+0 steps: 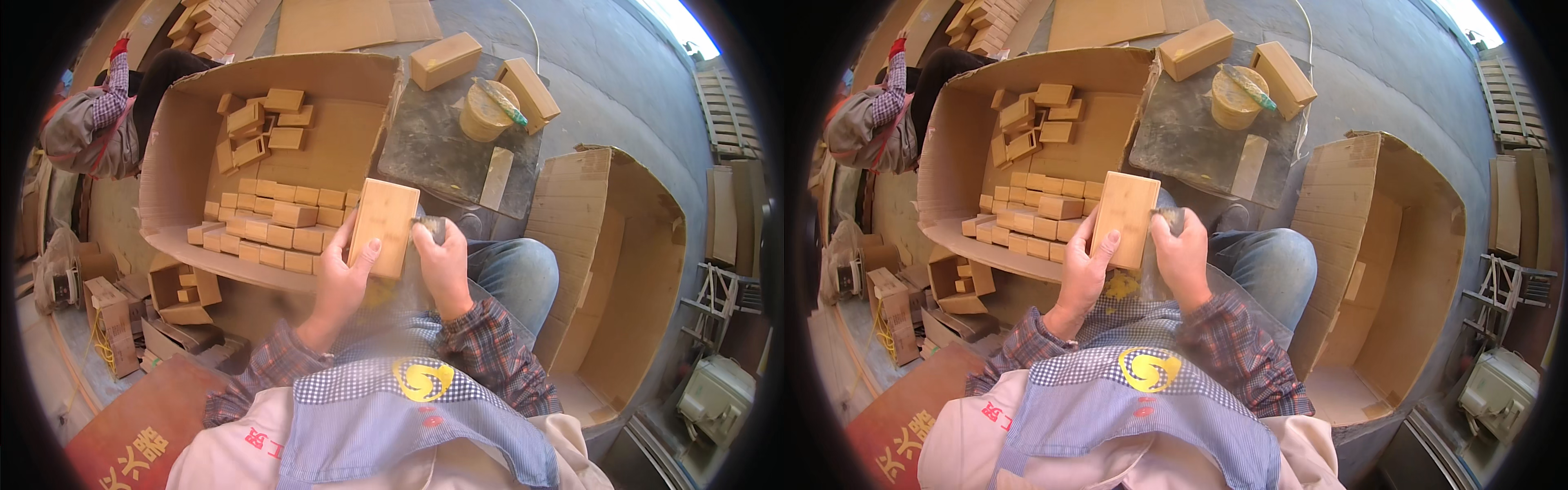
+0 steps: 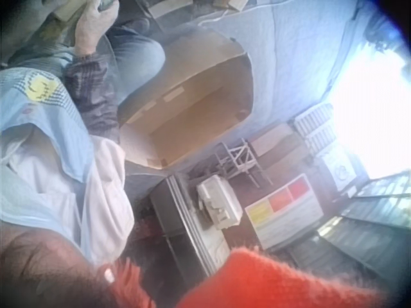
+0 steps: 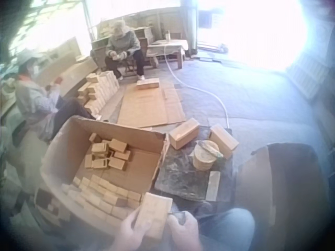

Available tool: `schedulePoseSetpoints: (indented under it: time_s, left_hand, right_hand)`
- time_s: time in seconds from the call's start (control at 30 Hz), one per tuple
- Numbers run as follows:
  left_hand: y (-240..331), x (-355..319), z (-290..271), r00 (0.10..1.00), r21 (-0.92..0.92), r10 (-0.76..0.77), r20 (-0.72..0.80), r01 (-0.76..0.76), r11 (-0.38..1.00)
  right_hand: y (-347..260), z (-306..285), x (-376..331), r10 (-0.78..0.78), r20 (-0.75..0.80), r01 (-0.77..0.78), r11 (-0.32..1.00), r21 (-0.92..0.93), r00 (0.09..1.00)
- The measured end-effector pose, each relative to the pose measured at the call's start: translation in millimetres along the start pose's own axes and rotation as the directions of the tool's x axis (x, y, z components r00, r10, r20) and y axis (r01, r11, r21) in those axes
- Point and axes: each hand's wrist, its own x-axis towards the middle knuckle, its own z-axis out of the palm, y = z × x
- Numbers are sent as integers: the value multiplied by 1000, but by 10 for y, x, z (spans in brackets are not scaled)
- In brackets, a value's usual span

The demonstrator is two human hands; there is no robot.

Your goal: The person picks up small wooden blocks from a large cardboard box, applies glue to the edges using a brush, and assembles them into small rectangular boxes. The finished boxes are placed into another cardboard box nearby.

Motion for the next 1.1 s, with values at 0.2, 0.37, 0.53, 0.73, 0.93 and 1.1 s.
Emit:
schedulePoseSetpoints:
  time_s: [0.2,0.37,0.53,0.73,0.93,1.1]
  left_hand:
    - [22,14,-33,998,-39,-45,39,46,998]
    - [-7,31,-57,998,-59,-57,5,57,997]
    - [10,74,-128,981,-241,-192,42,196,951]
    - [355,41,-336,922,-411,-348,172,388,825]
    - [548,-51,-444,880,-559,-377,288,474,680]
    - [522,-110,-430,847,-680,-294,442,531,506]
  right_hand:
    - [-82,-15,80,146,42,-142,985,-99,988]
    - [46,-23,109,286,155,-280,958,-61,946]
    - [15,-279,-517,184,304,-126,971,-201,935]
    - [-155,-496,759,-736,200,641,383,-666,647]
    - [-136,-327,1289,-569,490,579,-29,-815,661]
    - [-125,-488,957,-581,374,604,268,-751,723]
